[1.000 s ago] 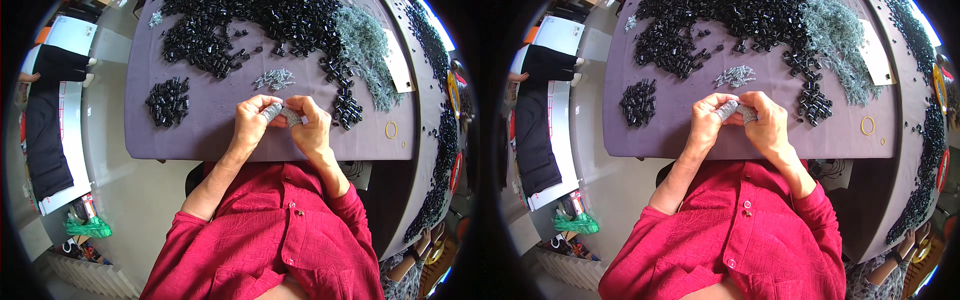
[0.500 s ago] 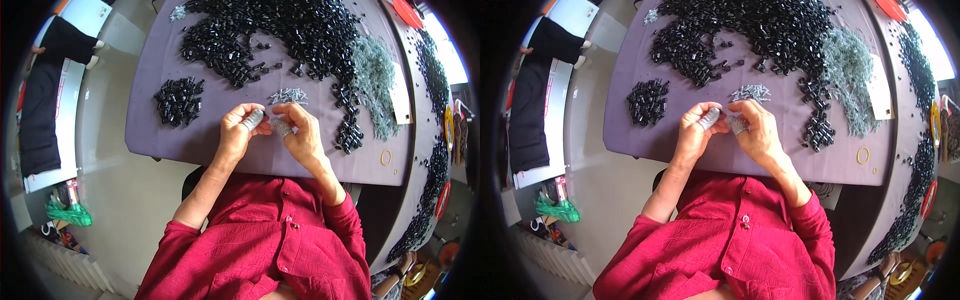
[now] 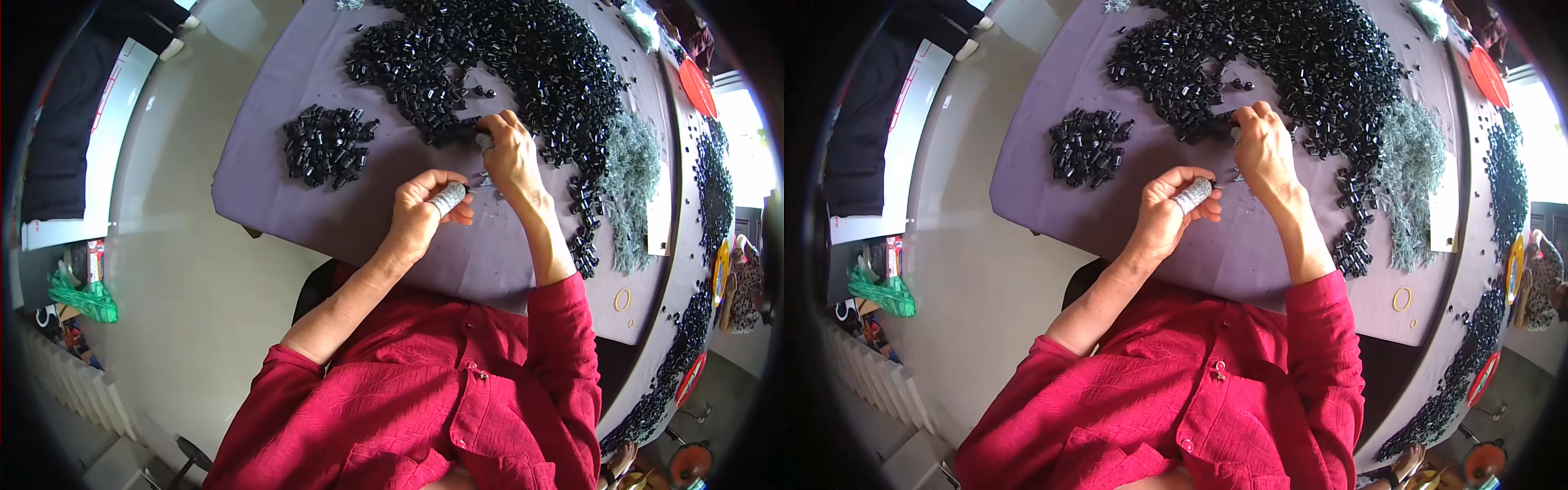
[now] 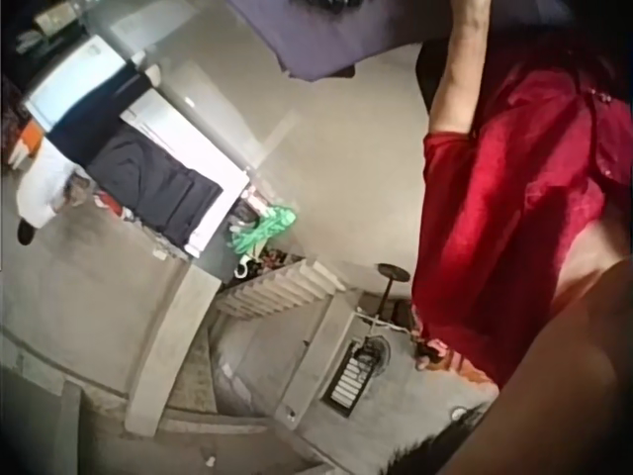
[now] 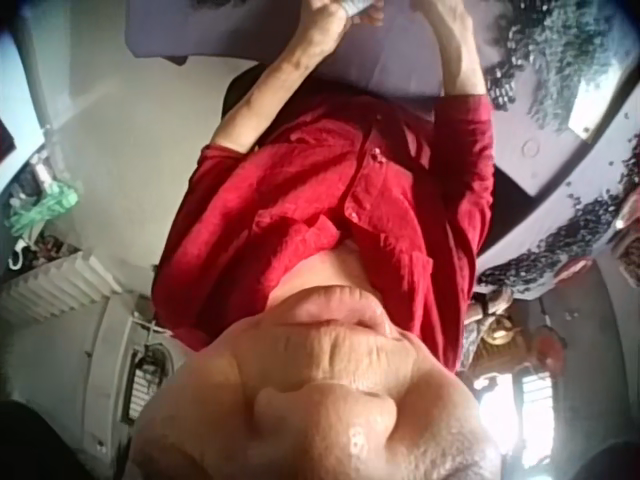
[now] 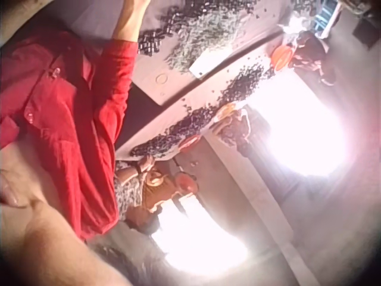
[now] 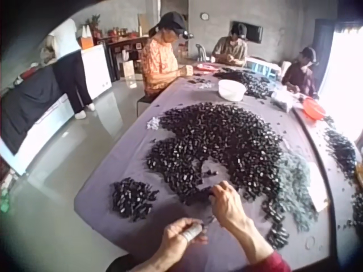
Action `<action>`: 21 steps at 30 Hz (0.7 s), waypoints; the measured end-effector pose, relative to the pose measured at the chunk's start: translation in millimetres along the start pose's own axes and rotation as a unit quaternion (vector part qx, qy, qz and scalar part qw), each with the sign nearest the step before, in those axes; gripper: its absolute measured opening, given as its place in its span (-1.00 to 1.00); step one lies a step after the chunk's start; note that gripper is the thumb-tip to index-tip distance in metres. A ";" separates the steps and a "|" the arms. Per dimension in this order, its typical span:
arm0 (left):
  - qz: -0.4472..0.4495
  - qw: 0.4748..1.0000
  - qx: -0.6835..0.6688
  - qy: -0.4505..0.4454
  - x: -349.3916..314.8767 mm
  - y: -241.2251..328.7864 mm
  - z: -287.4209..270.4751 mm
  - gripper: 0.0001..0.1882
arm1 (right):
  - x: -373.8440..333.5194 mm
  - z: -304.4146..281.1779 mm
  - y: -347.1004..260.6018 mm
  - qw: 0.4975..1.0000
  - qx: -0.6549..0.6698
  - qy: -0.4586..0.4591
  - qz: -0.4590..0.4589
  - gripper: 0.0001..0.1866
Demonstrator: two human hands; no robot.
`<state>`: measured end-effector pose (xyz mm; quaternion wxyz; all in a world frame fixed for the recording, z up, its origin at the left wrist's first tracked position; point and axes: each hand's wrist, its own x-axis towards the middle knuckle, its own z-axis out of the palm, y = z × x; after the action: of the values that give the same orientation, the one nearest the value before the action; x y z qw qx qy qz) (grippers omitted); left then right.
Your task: Manually inserting small metal pins into plastic component housings at a workbench.
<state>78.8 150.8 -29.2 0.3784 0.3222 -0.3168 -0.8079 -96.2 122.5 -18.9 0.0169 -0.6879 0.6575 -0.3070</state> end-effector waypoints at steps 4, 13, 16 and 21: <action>0.016 0.999 0.033 -0.004 -1.3 -1.5 1.0 -0.83 | 3.7 3.0 -1.6 0.999 -0.029 -0.016 0.008 -0.77; 0.011 1.000 0.019 0.016 -5.8 -5.4 4.1 -0.84 | -56.5 -36.7 -34.4 0.915 0.333 0.028 0.226 -0.75; -0.008 1.000 0.028 0.004 -7.2 -5.2 11.6 -0.84 | -80.2 -46.9 -38.8 0.835 0.464 0.006 0.295 -0.74; -0.010 0.998 0.057 -0.026 -10.1 -17.1 22.6 -0.85 | -105.4 -48.7 -42.4 0.740 0.565 0.073 0.357 -0.82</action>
<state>59.8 173.9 -25.9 0.3428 0.3252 -0.3685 -0.8006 -74.4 243.1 -3.4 0.4631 -0.2422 0.5599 -0.6430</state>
